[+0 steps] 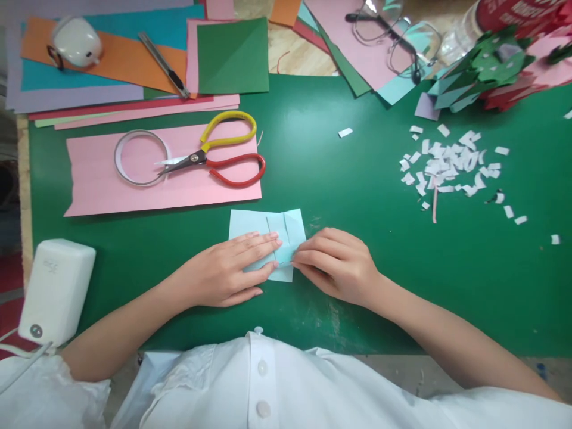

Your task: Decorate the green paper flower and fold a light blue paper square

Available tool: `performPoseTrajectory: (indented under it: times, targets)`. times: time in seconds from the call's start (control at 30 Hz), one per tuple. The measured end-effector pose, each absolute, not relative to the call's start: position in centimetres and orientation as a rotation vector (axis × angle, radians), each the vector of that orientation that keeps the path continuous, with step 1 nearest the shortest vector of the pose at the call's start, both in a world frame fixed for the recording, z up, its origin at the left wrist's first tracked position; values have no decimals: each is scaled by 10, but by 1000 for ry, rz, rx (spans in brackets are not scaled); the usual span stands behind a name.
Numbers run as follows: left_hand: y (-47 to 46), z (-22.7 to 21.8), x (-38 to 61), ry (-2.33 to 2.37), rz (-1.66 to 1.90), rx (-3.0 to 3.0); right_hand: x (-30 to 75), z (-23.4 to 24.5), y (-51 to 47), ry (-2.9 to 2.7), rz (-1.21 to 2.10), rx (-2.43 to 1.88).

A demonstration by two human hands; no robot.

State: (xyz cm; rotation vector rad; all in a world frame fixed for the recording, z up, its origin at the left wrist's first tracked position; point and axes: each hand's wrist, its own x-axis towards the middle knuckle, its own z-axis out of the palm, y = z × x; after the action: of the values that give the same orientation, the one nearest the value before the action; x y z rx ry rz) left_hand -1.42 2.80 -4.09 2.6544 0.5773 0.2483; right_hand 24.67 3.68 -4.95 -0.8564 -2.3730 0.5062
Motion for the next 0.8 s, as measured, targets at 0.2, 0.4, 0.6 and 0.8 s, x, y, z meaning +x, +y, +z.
performPoseTrajectory:
  times: [0.2, 0.4, 0.6, 0.8]
  targets:
    - [27, -41, -14, 611, 266, 2615, 241, -50, 40, -2302, 742, -1003]
    - [28, -41, -13, 611, 291, 2623, 235, -48, 40, -2311, 724, -1071]
    - [28, -40, -13, 614, 284, 2614, 233, -47, 39, -2319, 698, -1121]
    - [29, -41, -14, 589, 276, 2624, 233, -44, 41, -2375, 709, -1159]
